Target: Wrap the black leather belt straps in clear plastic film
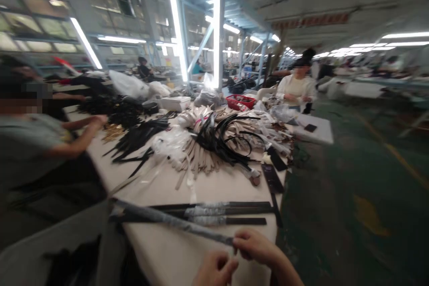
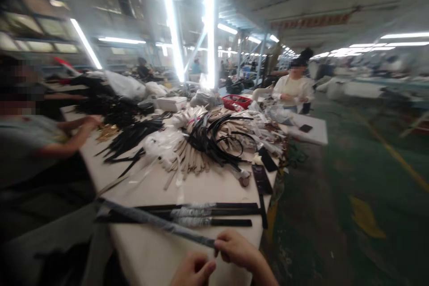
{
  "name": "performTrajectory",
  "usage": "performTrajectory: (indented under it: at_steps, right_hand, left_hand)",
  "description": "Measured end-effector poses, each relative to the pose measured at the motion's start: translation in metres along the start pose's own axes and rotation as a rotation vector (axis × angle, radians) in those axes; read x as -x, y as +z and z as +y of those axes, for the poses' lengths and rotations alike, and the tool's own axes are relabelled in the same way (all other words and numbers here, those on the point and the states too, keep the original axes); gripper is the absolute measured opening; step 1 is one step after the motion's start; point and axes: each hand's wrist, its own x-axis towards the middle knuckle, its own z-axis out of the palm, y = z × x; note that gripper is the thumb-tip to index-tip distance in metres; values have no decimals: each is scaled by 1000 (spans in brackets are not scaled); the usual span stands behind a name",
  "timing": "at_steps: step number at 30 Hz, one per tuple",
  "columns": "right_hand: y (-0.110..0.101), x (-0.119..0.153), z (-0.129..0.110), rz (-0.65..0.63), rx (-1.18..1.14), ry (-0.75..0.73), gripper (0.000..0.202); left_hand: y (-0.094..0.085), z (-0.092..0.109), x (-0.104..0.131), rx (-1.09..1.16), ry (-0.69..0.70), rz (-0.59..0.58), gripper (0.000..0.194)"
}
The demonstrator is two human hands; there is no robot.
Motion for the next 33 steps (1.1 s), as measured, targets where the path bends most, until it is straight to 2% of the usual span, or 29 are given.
performTrajectory:
  at_steps: [2, 3, 4, 5, 6, 9, 12, 15, 18, 22, 24, 28, 30, 33]
  right_hand:
    - [-10, 6, 10, -1, -22, -24, 39]
    - [-17, 7, 14, -34, -40, -28, 41]
    - [-23, 8, 18, -73, -56, -27, 42]
    - [-28, 9, 20, -108, -70, -27, 42]
    - [-31, 9, 22, -132, -80, -26, 42]
    - [-28, 7, 18, -128, -60, -24, 39]
    - [-11, -3, 4, -54, 33, -24, 35]
    - [5, -16, -8, 26, 104, -45, 30]
    - [0, -15, -10, 28, 105, -35, 28]
    - [-21, 1, -7, 0, 96, 0, 32]
    - [-19, 1, -11, -14, 91, -6, 32]
    - [-3, -11, -22, -31, 75, -41, 28]
    - [-8, -7, -19, -46, 68, -36, 31]
    - [-32, 14, -3, -109, 19, 5, 39]
  left_hand:
    - [-18, 11, 11, -252, 187, 160, 38]
    - [-28, 15, 12, -391, 269, 226, 38]
    - [-38, 18, 11, -523, 327, 264, 47]
    - [-47, 20, 6, -642, 353, 261, 53]
    - [-53, 20, -1, -746, 354, 227, 50]
    - [-57, 15, -28, -927, 330, 75, 18]
    - [-39, 12, -51, -964, 327, 2, 19]
    - [-24, 12, -60, -978, 357, -55, 15]
    - [-31, 10, -57, -973, 408, -42, 13]
    - [-50, 2, -53, -979, 310, 35, 19]
    - [-44, 0, -54, -957, 291, 3, 19]
    - [-22, 5, -52, -890, 342, -53, 17]
    - [-28, 4, -43, -866, 396, -16, 25]
    - [-61, -8, -25, -869, 391, 88, 40]
